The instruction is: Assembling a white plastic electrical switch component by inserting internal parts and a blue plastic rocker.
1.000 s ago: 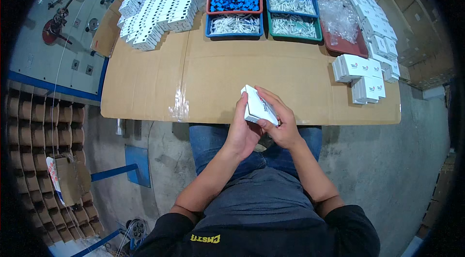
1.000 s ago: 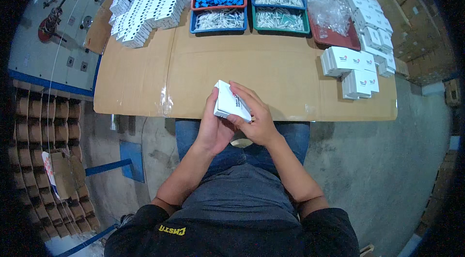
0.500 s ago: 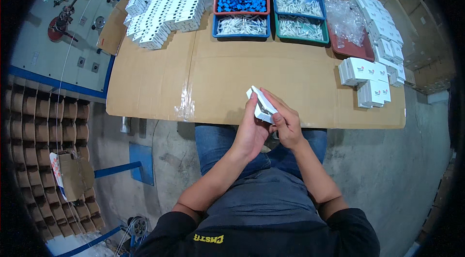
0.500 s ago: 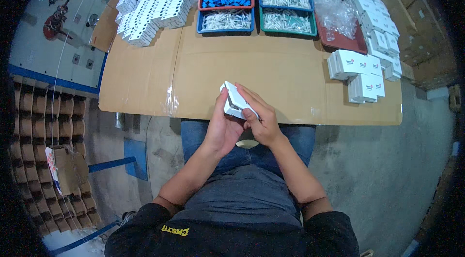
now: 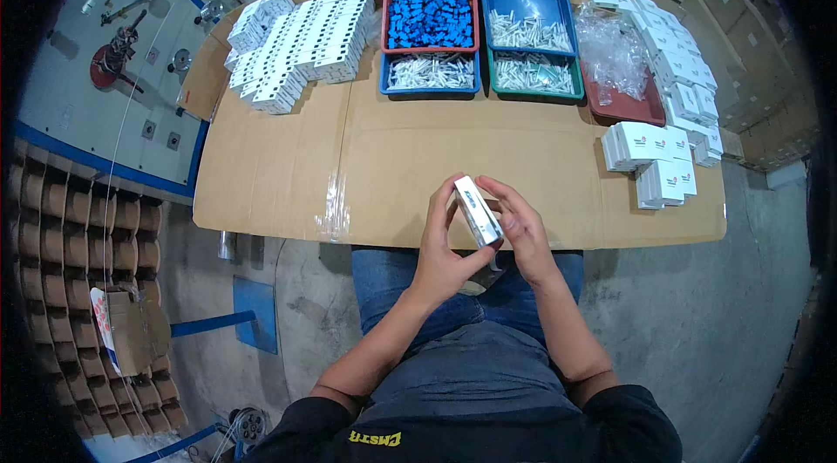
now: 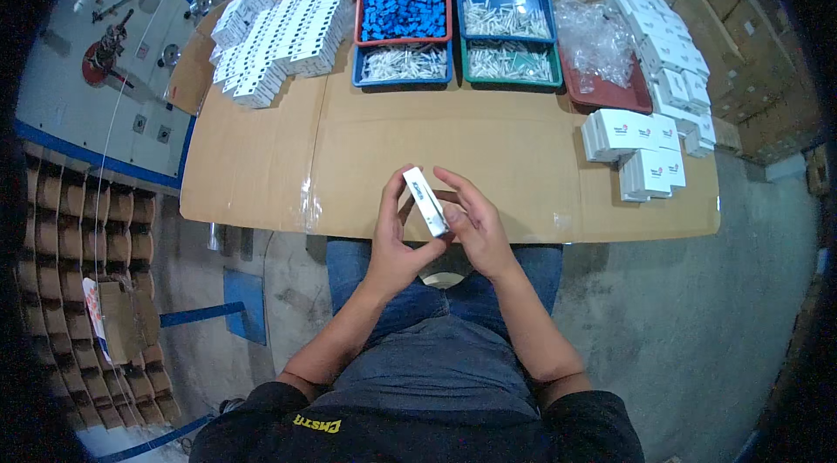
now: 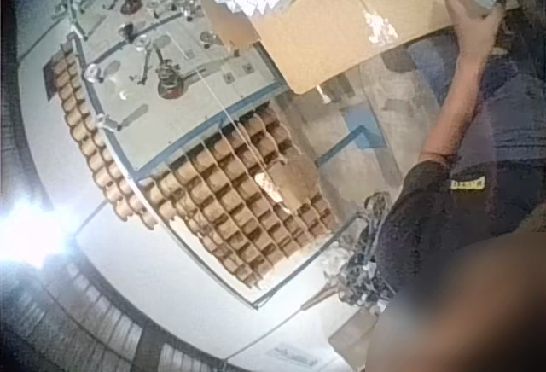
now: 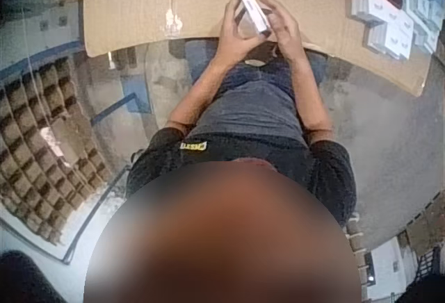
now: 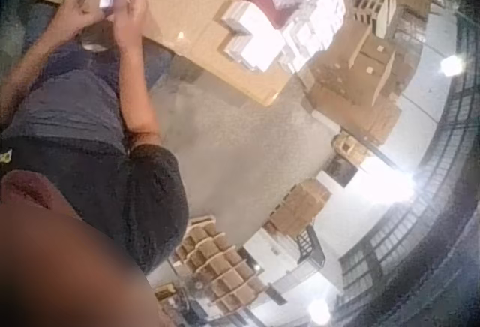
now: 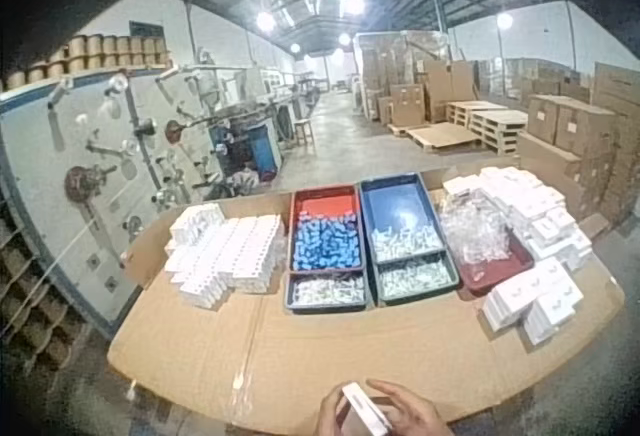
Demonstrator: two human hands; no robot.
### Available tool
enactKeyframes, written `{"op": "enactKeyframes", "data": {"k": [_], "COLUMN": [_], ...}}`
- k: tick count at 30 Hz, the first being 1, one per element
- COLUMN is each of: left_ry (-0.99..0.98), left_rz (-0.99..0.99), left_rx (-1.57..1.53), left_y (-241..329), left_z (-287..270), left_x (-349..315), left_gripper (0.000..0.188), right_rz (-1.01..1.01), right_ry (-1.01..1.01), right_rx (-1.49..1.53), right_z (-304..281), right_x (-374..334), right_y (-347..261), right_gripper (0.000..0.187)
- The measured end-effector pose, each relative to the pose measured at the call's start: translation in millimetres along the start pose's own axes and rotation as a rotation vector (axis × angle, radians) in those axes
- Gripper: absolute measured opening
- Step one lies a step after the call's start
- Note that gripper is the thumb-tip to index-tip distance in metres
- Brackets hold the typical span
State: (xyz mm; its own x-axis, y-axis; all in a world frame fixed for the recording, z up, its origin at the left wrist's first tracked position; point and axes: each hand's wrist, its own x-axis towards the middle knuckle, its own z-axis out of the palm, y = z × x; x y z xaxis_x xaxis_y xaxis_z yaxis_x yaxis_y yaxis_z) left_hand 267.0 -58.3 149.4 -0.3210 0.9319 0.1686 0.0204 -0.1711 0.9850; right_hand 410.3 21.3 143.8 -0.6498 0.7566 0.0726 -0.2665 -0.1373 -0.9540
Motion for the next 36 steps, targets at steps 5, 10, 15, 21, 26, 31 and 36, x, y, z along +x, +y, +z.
{"op": "enactKeyframes", "data": {"k": [5, 10, 15, 21, 26, 31, 36], "left_ry": [-0.109, -0.002, -0.106, 0.014, 0.030, 0.013, 0.022], "left_rz": [0.097, -0.443, -0.877, -0.799, -0.800, -0.788, -0.788], "left_rx": [0.233, -0.473, -0.848, -0.844, -0.851, -0.843, -0.820], "left_y": [-5.9, -11.0, 7.1, 13.7, 8.8, 4.6, 0.7], "left_z": [-2.9, 0.1, -7.5, 4.1, 4.0, 4.1, 4.8], "left_x": [-2.3, -9.1, 0.1, 6.7, 3.1, 0.4, 0.8], "left_gripper": [0.111, 0.085, 0.067, 0.060, 0.056, 0.054, 0.054], "right_rz": [0.140, 0.022, -0.187, -0.280, -0.440, -0.463, -0.419], "right_ry": [0.054, 0.102, 0.085, -0.012, -0.060, -0.084, -0.088], "right_rx": [0.046, -0.171, -0.355, -0.636, -0.808, -0.804, -0.753], "right_z": [10.6, 5.8, 5.0, 11.0, 5.6, 3.3, 1.2], "right_x": [1.3, -0.1, -1.9, 1.4, 4.4, 2.7, 3.9], "right_y": [-5.8, 2.1, 10.5, 2.9, 7.4, 12.6, 11.4], "right_gripper": [0.057, 0.058, 0.064, 0.059, 0.057, 0.054, 0.053]}}
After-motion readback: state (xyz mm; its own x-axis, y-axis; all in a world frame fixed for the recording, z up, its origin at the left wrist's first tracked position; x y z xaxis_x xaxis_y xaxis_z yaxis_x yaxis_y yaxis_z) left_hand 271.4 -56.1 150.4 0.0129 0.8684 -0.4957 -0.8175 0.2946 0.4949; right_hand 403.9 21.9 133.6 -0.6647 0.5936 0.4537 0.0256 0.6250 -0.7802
